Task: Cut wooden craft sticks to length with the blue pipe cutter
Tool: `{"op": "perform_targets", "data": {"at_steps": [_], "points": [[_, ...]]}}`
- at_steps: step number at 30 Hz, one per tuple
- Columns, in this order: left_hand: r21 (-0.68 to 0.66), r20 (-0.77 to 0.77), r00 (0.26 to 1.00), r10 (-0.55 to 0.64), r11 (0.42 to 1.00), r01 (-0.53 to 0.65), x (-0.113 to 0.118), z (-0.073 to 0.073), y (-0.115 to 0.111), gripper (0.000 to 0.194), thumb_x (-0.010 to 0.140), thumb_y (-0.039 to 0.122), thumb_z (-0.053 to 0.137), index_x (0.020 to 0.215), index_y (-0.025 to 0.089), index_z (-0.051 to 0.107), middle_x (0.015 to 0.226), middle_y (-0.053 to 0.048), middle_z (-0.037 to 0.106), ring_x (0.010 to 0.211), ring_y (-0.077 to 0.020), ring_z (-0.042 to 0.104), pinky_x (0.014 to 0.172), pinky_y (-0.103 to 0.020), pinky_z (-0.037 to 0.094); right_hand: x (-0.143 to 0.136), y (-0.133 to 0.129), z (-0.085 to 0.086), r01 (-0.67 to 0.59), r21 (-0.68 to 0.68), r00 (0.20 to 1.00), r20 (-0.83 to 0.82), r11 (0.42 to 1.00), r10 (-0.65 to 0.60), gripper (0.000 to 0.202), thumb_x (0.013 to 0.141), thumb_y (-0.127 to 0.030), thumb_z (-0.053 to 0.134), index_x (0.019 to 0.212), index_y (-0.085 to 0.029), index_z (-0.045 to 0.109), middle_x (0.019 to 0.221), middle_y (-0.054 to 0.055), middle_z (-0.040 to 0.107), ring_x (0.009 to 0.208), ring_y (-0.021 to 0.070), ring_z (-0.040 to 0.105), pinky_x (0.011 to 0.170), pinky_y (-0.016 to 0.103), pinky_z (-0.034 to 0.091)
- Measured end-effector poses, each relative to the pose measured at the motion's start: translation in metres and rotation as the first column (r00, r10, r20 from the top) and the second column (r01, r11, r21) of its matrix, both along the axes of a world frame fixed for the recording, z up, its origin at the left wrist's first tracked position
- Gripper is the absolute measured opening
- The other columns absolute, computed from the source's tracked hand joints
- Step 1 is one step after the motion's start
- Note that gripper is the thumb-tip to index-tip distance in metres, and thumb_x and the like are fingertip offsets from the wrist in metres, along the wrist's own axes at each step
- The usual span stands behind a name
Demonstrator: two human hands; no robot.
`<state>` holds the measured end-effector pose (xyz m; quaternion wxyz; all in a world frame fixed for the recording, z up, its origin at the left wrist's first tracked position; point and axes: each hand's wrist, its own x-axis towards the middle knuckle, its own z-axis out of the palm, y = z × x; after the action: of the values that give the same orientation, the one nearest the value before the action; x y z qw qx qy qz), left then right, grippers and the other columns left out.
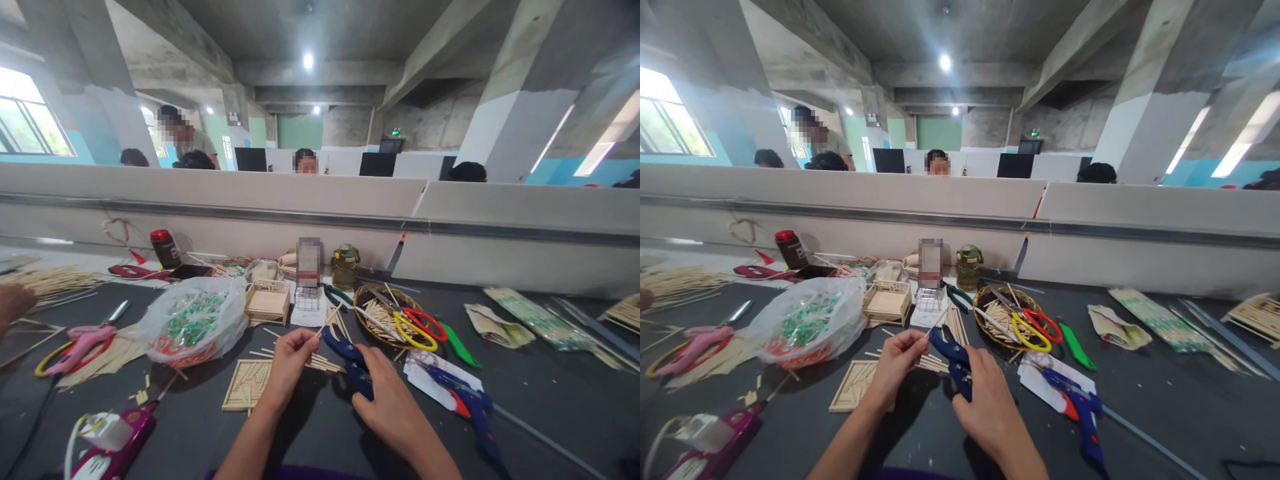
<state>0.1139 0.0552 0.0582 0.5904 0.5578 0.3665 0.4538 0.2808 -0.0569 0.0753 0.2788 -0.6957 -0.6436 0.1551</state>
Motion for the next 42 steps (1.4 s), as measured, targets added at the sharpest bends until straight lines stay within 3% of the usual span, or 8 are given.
{"op": "perform_targets", "data": {"at_steps": [9,20,32,42], "points": [[0.019,-0.047,0.996,-0.074,0.997,0.075,0.003,0.004,-0.004,0.027,0.071,0.04,0.073,0.067,0.014,0.067,0.057,0.001,0.058,0.048,-0.0071,0.041,0.048,-0.019,0.029,-0.004,-0.002,0.008,-0.041,0.01,0.998,-0.038,0.999,0.041,0.066,0.063,-0.014,0.049,0.129,-0.016,0.048,0.12,0.011,0.053,0.114,0.0254,0.047,0.101,0.037,0.035],[0.094,-0.126,0.99,-0.066,0.992,0.078,0.002,0.004,-0.003,0.025,0.073,0.037,0.07,0.066,0.014,0.067,0.055,0.001,0.058,0.049,-0.0085,0.041,0.049,-0.02,0.029,-0.004,-0.003,0.01,-0.056,0.024,0.994,-0.092,0.998,0.058,0.067,0.064,-0.014,0.048,0.131,-0.014,0.045,0.122,0.011,0.051,0.117,0.0229,0.046,0.104,0.034,0.033],[0.082,-0.167,0.984,-0.065,0.993,0.08,-0.003,0.008,-0.002,0.022,0.07,0.034,0.069,0.06,0.015,0.066,0.052,0.002,0.053,0.049,-0.0085,0.037,0.049,-0.02,0.027,-0.004,-0.003,0.012,-0.095,0.037,0.981,-0.164,0.995,0.1,0.065,0.063,-0.013,0.049,0.127,-0.018,0.047,0.121,0.009,0.054,0.114,0.0219,0.05,0.101,0.033,0.037],[0.1,-0.304,0.949,-0.086,0.988,0.122,-0.011,0.013,0.003,0.024,0.07,0.034,0.067,0.056,0.015,0.066,0.05,0.001,0.055,0.049,-0.0099,0.039,0.051,-0.022,0.027,-0.011,0.003,-0.007,-0.089,0.033,0.97,-0.226,0.995,0.094,0.055,0.064,-0.011,0.05,0.118,-0.018,0.055,0.113,0.008,0.061,0.104,0.0209,0.057,0.092,0.031,0.041]]}}
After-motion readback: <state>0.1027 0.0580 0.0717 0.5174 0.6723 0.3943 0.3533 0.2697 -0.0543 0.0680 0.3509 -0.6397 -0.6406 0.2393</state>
